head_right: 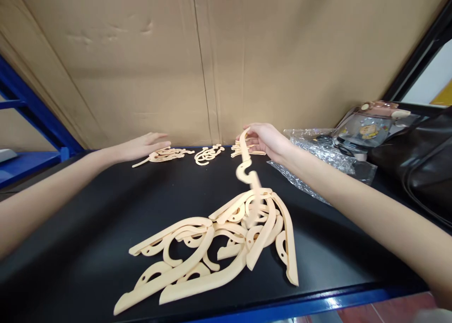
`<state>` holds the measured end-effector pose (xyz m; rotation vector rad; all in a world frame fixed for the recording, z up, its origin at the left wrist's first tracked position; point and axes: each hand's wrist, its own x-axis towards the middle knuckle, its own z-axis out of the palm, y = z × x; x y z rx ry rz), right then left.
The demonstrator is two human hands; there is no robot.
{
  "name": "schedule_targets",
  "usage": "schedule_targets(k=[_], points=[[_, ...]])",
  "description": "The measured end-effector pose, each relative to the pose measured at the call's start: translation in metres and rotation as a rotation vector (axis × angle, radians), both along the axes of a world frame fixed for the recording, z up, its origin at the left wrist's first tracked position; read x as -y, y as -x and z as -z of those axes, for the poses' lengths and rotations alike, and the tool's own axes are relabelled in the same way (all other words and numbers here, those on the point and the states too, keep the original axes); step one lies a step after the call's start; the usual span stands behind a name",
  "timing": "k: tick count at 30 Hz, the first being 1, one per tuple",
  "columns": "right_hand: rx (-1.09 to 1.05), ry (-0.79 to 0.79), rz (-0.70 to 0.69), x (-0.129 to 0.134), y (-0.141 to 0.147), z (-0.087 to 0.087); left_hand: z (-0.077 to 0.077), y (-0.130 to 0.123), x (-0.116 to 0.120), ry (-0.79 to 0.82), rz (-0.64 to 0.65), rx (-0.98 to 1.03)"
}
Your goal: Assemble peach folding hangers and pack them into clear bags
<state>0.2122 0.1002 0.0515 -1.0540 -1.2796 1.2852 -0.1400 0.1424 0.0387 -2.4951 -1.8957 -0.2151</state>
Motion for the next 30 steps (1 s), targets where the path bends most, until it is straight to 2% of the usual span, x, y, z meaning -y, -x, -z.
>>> schedule_targets(k=[2,5,9,12,15,17,20,21,23,25,27,28,30], points=[[-0.041,0.039,0.03,0.012,-0.002,0.004,0.002,0.018,0.005,0.043,-0.023,-0.015],[-0.126,0.055,0.066,0.029,-0.004,0.012,0.013,0.028,0.012,0.053,-0.002,-0.031],[-0.177,-0.024,0.036,0.053,-0.004,0.022,0.031,0.024,0.022,-0.065,0.013,-0.035],[-0.159,-0.04,-0.003,0.069,-0.004,0.028,0.037,0.025,0.027,-0.159,0.012,-0.025],[-0.144,-0.065,-0.031,0.08,-0.004,0.029,0.035,0.029,0.029,-0.224,0.0,0.019],[-0.13,-0.096,-0.038,0.086,-0.004,0.03,0.028,0.025,0.034,-0.274,-0.047,0.159],[-0.111,-0.147,0.003,0.091,-0.003,0.03,0.012,-0.008,0.059,-0.281,-0.074,0.48],[-0.107,-0.163,0.028,0.093,-0.002,0.03,0.007,-0.026,0.074,-0.201,-0.013,0.693],[-0.094,-0.212,0.078,0.096,0.0,0.031,0.001,-0.066,0.109,0.095,0.11,1.036],[-0.044,-0.31,0.11,0.099,0.003,0.033,0.001,-0.101,0.145,0.475,0.138,1.248],[0.071,-0.481,0.156,0.101,0.004,0.036,0.004,-0.123,0.172,0.748,0.112,1.368],[0.165,-0.591,0.185,0.103,0.004,0.037,0.006,-0.128,0.182,0.793,0.093,1.417],[0.416,-0.827,0.247,0.105,0.004,0.039,0.011,-0.13,0.191,0.76,0.067,1.493]])
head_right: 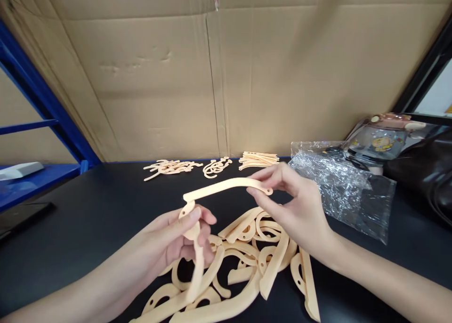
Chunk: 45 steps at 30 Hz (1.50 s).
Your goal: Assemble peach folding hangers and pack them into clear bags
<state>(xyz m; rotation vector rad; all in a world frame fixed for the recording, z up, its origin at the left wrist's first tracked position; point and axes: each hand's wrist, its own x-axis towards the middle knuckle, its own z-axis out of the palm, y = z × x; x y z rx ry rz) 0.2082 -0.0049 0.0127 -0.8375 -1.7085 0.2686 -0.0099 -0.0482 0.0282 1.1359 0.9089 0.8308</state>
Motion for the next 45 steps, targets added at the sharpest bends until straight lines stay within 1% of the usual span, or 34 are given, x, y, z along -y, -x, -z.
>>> schedule_targets(k=[2,3,5,7,9,14,16,19,21,24,26,27,28,29,30,31,32,33,34,35,36,37,38,40,42,43,45], points=[[0.281,-0.241,0.129,0.004,0.001,0.001,0.003,0.003,0.001,-0.081,-0.07,-0.005],[0.432,-0.368,0.183,0.006,0.001,0.0,0.004,0.004,0.0,-0.119,-0.081,-0.026],[0.716,-0.604,0.263,0.013,0.005,-0.001,0.005,0.005,-0.001,-0.147,-0.051,-0.061],[0.92,-0.748,0.279,0.02,0.01,-0.002,0.005,0.003,0.0,-0.106,0.008,-0.051],[1.001,-0.785,0.249,0.026,0.015,-0.002,0.006,-0.001,0.002,-0.036,0.049,-0.014],[1.028,-0.749,0.218,0.031,0.021,0.0,0.013,-0.004,0.003,0.109,0.13,0.068],[1.043,-0.758,0.213,0.031,0.022,0.0,0.015,-0.005,0.003,0.153,0.168,0.098],[1.068,-0.808,0.216,0.032,0.023,0.001,0.013,-0.005,0.003,0.217,0.188,0.115],[1.1,-0.814,0.237,0.034,0.026,0.004,0.009,-0.007,0.002,0.26,0.176,0.093],[1.128,-0.781,0.237,0.035,0.032,0.009,0.006,-0.009,0.004,0.246,0.115,0.008],[1.092,-0.745,0.19,0.033,0.035,0.009,0.004,-0.009,0.008,0.163,0.085,-0.132],[1.063,-0.682,0.159,0.029,0.035,0.006,0.003,-0.008,0.009,0.078,0.075,-0.243],[1.033,-0.562,0.125,0.023,0.034,0.002,0.001,-0.005,0.01,-0.051,0.046,-0.383],[1.006,-0.412,0.1,0.014,0.031,-0.005,-0.002,-0.002,0.008,-0.218,-0.004,-0.544],[0.957,-0.189,0.085,0.002,0.026,-0.012,-0.006,0.003,0.004,-0.404,-0.066,-0.719],[0.923,0.026,0.038,-0.012,0.02,-0.021,-0.011,0.009,-0.003,-0.604,-0.151,-0.896],[0.865,0.14,0.05,-0.029,0.013,-0.029,-0.017,0.016,-0.015,-0.754,-0.22,-1.071],[0.839,0.199,0.037,-0.047,0.006,-0.035,-0.022,0.024,-0.03,-0.833,-0.219,-1.226],[0.859,0.248,0.061,-0.066,-0.001,-0.04,-0.027,0.033,-0.048,-0.912,-0.247,-1.351],[0.9,0.251,0.154,-0.085,-0.007,-0.042,-0.029,0.043,-0.069,-0.993,-0.286,-1.472],[0.952,0.202,0.258,-0.102,-0.012,-0.042,-0.029,0.053,-0.091,-1.101,-0.302,-1.559],[0.963,0.182,0.305,-0.119,-0.016,-0.039,-0.027,0.063,-0.113,-1.193,-0.21,-1.616],[0.971,0.167,0.32,-0.133,-0.017,-0.035,-0.022,0.073,-0.133,-1.199,-0.134,-1.625],[0.998,0.139,0.328,-0.156,-0.017,-0.023,-0.007,0.088,-0.165,-1.166,-0.082,-1.63],[1.019,0.115,0.325,-0.172,-0.014,-0.011,0.009,0.098,-0.183,-1.13,-0.072,-1.617],[1.027,0.108,0.322,-0.178,-0.013,-0.007,0.015,0.101,-0.185,-1.116,-0.077,-1.606],[1.038,0.109,0.31,-0.187,-0.01,-0.001,0.022,0.103,-0.181,-1.1,-0.095,-1.578]])
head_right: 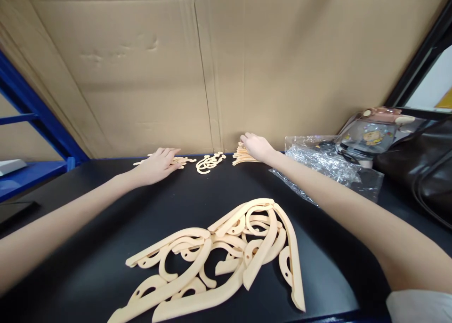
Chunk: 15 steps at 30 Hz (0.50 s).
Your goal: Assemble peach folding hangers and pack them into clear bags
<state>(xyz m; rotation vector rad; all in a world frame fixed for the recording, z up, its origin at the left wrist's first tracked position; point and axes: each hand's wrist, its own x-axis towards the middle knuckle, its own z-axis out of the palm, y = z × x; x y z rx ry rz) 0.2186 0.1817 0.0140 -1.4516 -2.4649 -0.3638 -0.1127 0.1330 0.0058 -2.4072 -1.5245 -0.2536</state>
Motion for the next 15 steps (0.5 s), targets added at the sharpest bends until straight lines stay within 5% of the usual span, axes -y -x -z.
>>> schedule_targets(k=[4,8,11,15], points=[[-0.024,0.002,-0.015,0.009,0.002,-0.002,-0.009,-0.012,0.041,-0.004,0.054,0.061],[-0.083,0.026,-0.139,0.065,0.005,-0.01,-0.022,-0.038,0.108,0.152,0.251,0.114],[-0.142,0.341,-0.509,0.117,0.004,-0.011,-0.022,-0.059,0.146,0.314,0.307,0.142],[-0.118,0.521,-0.56,0.149,0.003,-0.004,-0.014,-0.078,0.155,0.453,0.319,0.212]])
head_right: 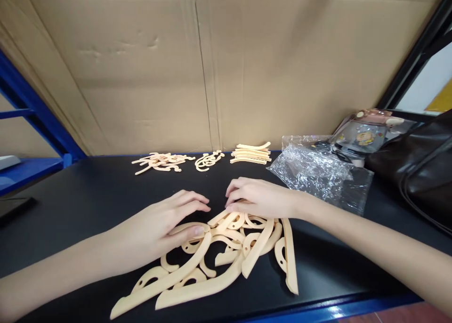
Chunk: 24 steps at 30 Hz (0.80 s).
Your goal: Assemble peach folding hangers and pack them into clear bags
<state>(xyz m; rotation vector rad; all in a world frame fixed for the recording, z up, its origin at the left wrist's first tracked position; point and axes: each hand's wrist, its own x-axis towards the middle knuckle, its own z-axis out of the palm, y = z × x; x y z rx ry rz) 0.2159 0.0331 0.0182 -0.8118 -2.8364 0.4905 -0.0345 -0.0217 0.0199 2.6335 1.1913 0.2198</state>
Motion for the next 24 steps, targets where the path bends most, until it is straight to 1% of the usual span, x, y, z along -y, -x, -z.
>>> schedule_targets(k=[4,6,8,11,13,14,16,18,20,22,24], points=[[-0.044,0.032,0.03,-0.006,0.003,0.002,0.01,-0.006,-0.016,0.062,-0.003,0.097],[-0.072,0.015,0.07,-0.011,0.004,-0.001,0.013,-0.007,-0.02,0.091,0.0,0.151],[-0.08,0.045,0.089,-0.013,0.003,-0.005,0.015,-0.009,-0.02,0.11,-0.008,0.191],[-0.044,0.165,0.003,-0.013,-0.002,-0.009,0.016,-0.016,-0.019,0.131,-0.016,0.218],[-0.027,0.196,-0.047,-0.011,-0.005,-0.01,0.017,-0.023,-0.021,0.13,-0.019,0.23],[-0.03,0.194,-0.049,-0.011,-0.005,-0.009,0.017,-0.026,-0.024,0.124,-0.026,0.241],[-0.05,0.189,-0.009,-0.011,-0.006,-0.007,0.018,-0.033,-0.031,0.121,-0.055,0.288],[-0.085,0.193,0.075,-0.015,-0.006,-0.006,0.016,-0.039,-0.042,0.168,-0.121,0.428],[-0.162,0.206,0.169,-0.023,-0.006,-0.006,0.012,-0.045,-0.055,0.286,-0.226,0.655],[-0.299,0.255,0.237,-0.034,-0.005,-0.007,0.007,-0.05,-0.066,0.416,-0.306,0.842],[-0.448,0.332,0.294,-0.045,-0.003,-0.008,0.001,-0.055,-0.077,0.514,-0.314,0.912]])
